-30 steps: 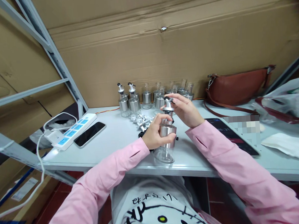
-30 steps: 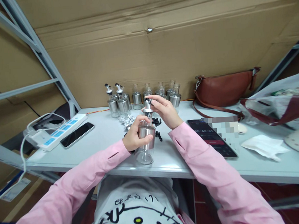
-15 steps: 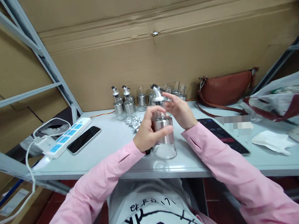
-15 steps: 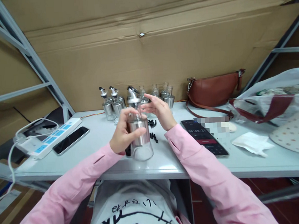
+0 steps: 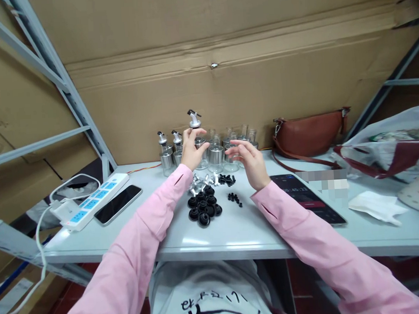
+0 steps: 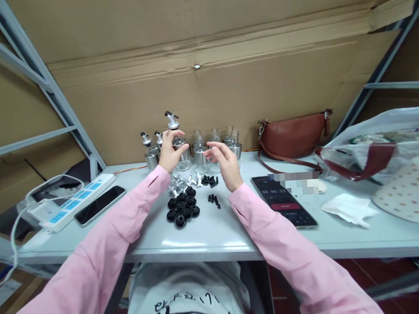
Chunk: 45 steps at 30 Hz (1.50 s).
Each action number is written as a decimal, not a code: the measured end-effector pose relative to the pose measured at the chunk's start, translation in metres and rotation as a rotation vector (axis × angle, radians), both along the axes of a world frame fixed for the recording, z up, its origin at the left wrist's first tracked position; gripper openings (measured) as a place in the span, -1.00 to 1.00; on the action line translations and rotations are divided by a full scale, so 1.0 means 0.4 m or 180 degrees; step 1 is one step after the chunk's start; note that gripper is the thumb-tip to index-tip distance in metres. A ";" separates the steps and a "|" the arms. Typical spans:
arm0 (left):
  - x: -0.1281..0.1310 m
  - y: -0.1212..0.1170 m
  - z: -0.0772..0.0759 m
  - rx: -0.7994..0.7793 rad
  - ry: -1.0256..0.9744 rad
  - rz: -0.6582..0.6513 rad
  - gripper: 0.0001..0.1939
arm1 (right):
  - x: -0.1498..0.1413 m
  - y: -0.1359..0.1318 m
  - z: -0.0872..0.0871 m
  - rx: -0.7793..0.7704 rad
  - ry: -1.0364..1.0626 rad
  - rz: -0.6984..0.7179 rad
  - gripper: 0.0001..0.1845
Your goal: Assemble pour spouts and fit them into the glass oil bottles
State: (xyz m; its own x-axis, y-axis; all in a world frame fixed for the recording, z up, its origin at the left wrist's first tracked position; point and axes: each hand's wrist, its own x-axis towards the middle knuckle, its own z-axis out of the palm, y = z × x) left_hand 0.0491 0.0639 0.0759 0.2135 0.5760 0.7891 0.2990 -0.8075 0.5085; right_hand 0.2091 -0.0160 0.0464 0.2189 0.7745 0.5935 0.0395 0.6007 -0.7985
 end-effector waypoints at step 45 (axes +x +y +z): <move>-0.151 -0.064 -0.187 -0.1148 0.1523 0.0200 -0.43 | 0.032 0.054 -0.091 0.0005 -0.3842 -0.0279 -0.84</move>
State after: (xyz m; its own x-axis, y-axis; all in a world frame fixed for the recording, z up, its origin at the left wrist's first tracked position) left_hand -0.0114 0.0384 0.0013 0.4534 0.8125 0.3663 0.6038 -0.5824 0.5443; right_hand 0.2218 0.0055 0.0099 -0.4247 0.7839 0.4528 0.7995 0.5595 -0.2188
